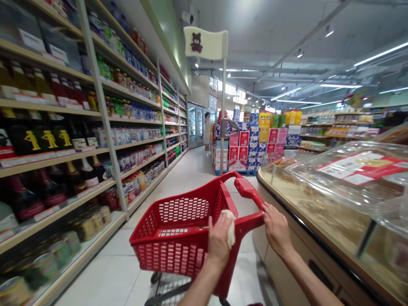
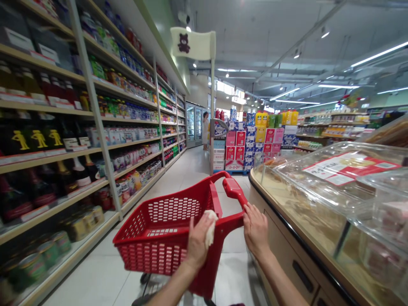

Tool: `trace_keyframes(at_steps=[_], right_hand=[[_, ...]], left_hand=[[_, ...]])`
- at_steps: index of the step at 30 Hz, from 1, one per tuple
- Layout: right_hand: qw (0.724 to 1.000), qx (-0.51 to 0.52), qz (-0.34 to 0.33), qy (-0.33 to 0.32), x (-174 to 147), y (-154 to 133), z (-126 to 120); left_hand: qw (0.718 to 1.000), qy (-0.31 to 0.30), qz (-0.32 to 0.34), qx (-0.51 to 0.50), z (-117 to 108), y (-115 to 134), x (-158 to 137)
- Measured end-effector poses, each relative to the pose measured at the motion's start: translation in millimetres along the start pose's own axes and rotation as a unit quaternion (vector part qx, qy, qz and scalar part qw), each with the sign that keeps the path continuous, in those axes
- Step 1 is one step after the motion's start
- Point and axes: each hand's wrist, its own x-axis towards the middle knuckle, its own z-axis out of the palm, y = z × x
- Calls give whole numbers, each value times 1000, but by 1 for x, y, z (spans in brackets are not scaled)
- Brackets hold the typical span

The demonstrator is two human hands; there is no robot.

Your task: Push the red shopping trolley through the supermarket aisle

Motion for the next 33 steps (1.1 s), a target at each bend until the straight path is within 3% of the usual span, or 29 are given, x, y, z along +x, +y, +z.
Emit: trace_keyframes(at_steps=[2,4,6,8,10,12,15,17,20,23,25,29,31,33], right_hand=[[1000,-16,-10,-5,0,3,1],[999,-28,-19,-13,0,8,1],[999,-32,-21,-10,0,10,1],[999,-30,-13,-4,-1,10,3],[1000,-21,-6,0,-2,7,6],[1000,-10,-2,3,-3,6,8],[1000,-7,-10,-5,-4,7,7],[999,-22,-20,-18,-4,10,6],[999,-37,-20,-30,-4,12,5],[999,-30,2,-30,-4,7,9],[999,-23,21,-25,-5,3,11],[997,-23,46,-50,-3,2,9],[996,-29,45,-71,-2,4,5],[995,-29,42,-81,-1,5,3]], left_hand=[[997,15,66,-24,14,29,17],[993,32,110,-22,18,33,21],[993,43,114,-2,11,9,11],[996,53,62,30,-2,-24,-5],[997,59,12,57,-10,-41,-13],[998,50,10,48,-8,-30,-9],[996,40,79,2,8,13,11],[992,49,120,-5,12,23,15],[988,73,132,25,0,-10,-5],[992,84,48,86,-17,-48,-26],[992,67,48,91,-17,-45,-25],[989,62,118,59,-5,-16,-10],[988,44,134,69,-11,-32,-20],[991,35,78,104,-25,-70,-42]])
